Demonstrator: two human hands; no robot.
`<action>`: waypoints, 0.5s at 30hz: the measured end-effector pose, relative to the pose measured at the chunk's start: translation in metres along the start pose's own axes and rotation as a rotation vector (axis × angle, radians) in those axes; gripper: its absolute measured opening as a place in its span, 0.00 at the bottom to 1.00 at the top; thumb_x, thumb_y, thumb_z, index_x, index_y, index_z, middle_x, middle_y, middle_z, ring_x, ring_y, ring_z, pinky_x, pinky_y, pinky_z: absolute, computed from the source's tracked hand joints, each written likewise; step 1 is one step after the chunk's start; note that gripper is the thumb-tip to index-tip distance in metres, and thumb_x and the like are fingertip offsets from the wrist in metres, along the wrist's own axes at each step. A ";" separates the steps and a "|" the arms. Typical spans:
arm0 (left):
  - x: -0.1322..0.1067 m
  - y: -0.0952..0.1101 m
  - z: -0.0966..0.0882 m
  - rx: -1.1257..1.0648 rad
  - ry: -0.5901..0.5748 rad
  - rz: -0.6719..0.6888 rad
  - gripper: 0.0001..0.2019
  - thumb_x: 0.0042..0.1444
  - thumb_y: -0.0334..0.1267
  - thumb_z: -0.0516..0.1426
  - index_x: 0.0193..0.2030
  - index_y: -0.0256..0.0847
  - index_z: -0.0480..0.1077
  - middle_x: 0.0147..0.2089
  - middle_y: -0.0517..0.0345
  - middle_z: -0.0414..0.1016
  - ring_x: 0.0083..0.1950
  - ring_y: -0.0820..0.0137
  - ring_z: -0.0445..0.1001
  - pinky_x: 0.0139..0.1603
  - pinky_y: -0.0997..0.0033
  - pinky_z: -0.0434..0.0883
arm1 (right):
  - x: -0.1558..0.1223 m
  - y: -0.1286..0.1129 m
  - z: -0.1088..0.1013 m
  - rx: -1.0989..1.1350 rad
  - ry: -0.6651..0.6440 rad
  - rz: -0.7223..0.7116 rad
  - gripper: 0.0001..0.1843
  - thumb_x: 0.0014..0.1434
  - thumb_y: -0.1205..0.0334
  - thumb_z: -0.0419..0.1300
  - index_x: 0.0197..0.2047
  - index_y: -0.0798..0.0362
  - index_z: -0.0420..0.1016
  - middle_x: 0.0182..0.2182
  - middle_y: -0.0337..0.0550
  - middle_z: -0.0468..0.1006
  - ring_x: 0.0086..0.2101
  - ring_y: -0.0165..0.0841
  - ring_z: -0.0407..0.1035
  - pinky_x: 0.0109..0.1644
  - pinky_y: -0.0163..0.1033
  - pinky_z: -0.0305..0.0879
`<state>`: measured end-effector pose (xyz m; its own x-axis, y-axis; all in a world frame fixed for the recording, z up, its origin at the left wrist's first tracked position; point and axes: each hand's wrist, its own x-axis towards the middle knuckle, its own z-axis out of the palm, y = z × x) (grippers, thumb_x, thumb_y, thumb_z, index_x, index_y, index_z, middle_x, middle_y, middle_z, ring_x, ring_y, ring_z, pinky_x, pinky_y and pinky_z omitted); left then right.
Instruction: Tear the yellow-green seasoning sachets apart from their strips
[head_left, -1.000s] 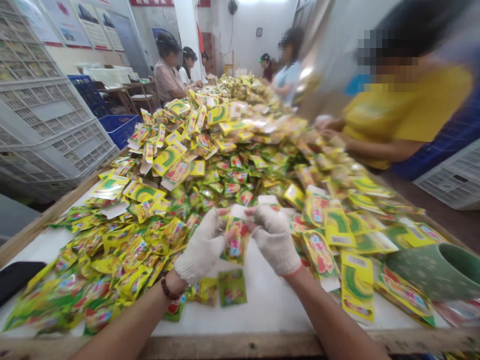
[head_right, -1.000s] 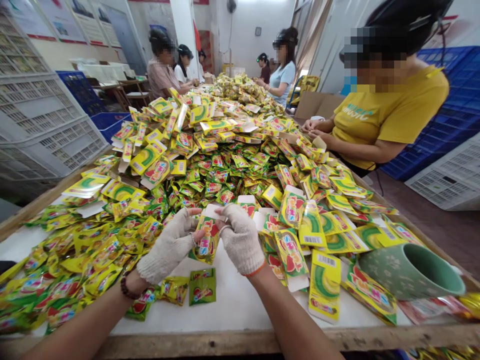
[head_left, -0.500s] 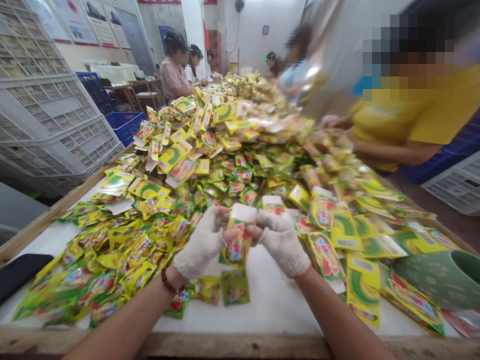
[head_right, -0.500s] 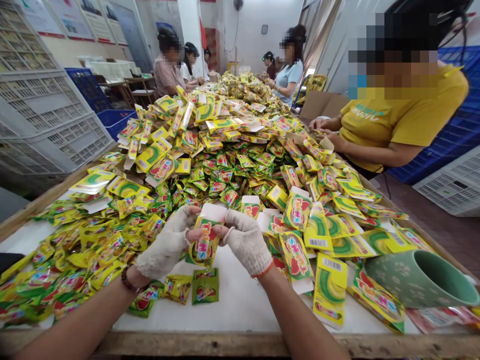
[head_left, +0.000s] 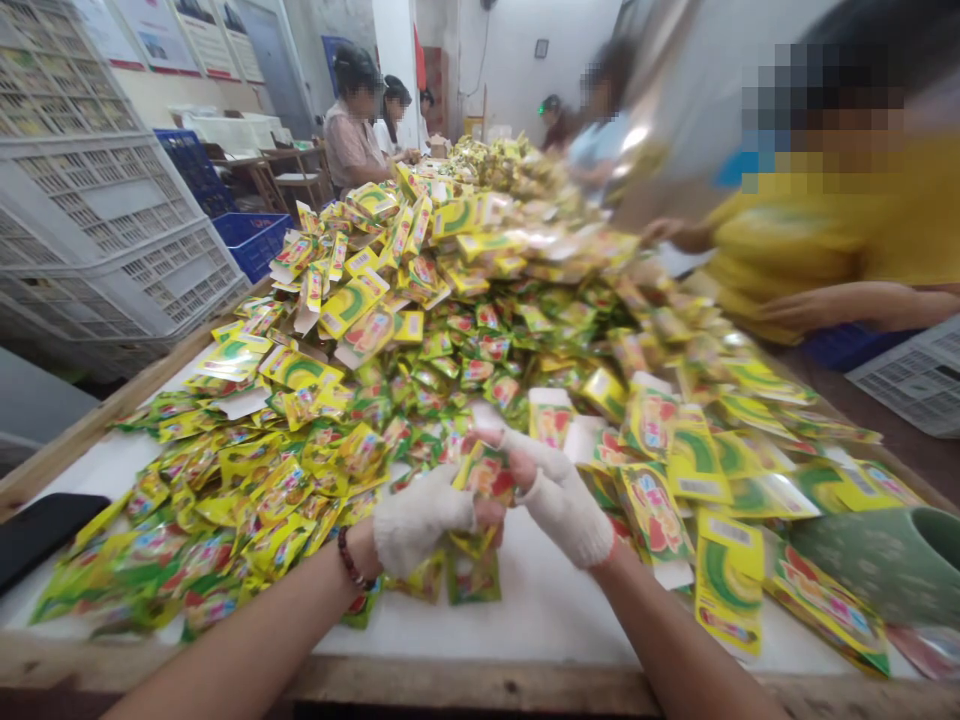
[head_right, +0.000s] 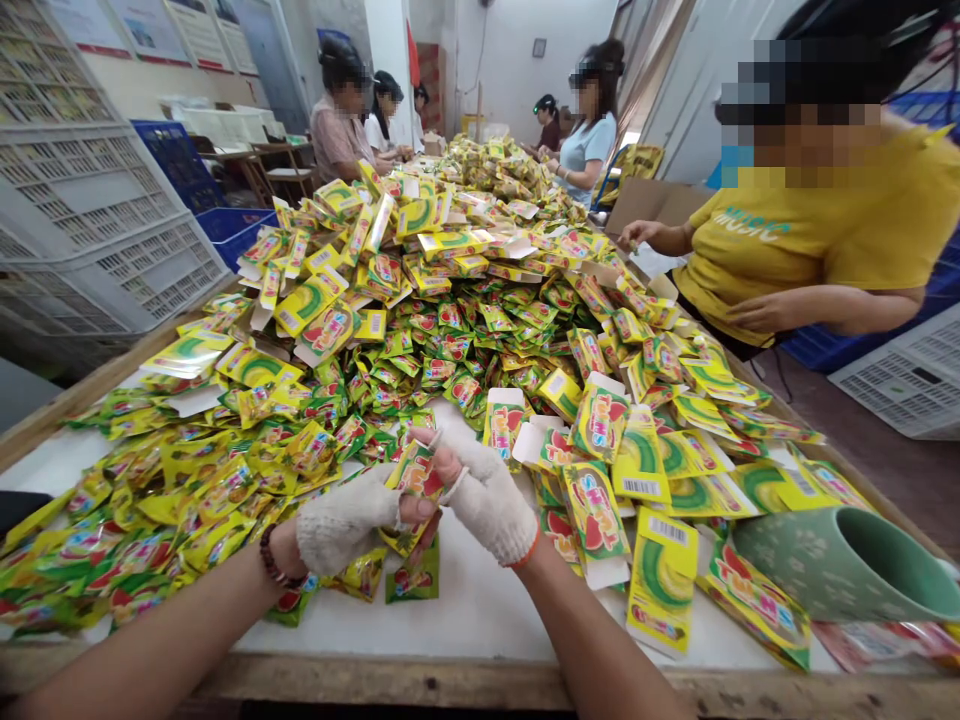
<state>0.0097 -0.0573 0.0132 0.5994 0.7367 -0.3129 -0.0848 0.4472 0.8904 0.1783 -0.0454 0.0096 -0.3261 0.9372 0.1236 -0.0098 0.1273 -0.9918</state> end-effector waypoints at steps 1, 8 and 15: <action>0.000 0.001 0.000 0.048 0.008 0.014 0.15 0.46 0.44 0.64 0.34 0.37 0.66 0.27 0.60 0.69 0.26 0.75 0.66 0.26 0.75 0.64 | 0.000 0.000 0.000 0.037 0.005 0.028 0.26 0.59 0.41 0.56 0.50 0.49 0.77 0.42 0.45 0.79 0.42 0.40 0.72 0.48 0.46 0.68; 0.003 0.002 -0.004 0.349 0.154 0.025 0.14 0.43 0.40 0.65 0.33 0.37 0.66 0.28 0.64 0.66 0.27 0.77 0.60 0.27 0.76 0.60 | 0.006 0.003 -0.001 0.178 0.022 0.193 0.22 0.55 0.49 0.63 0.49 0.53 0.77 0.33 0.43 0.79 0.31 0.32 0.71 0.33 0.36 0.66; 0.001 0.002 -0.001 0.198 0.113 0.035 0.17 0.44 0.45 0.65 0.34 0.37 0.66 0.29 0.62 0.65 0.28 0.76 0.61 0.29 0.75 0.60 | 0.001 -0.001 -0.002 -0.102 0.017 -0.027 0.23 0.62 0.46 0.54 0.53 0.50 0.76 0.45 0.45 0.79 0.46 0.40 0.71 0.49 0.43 0.68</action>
<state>0.0090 -0.0552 0.0144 0.5047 0.8073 -0.3058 0.0603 0.3204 0.9454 0.1794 -0.0436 0.0104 -0.3107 0.9383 0.1517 0.0779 0.1842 -0.9798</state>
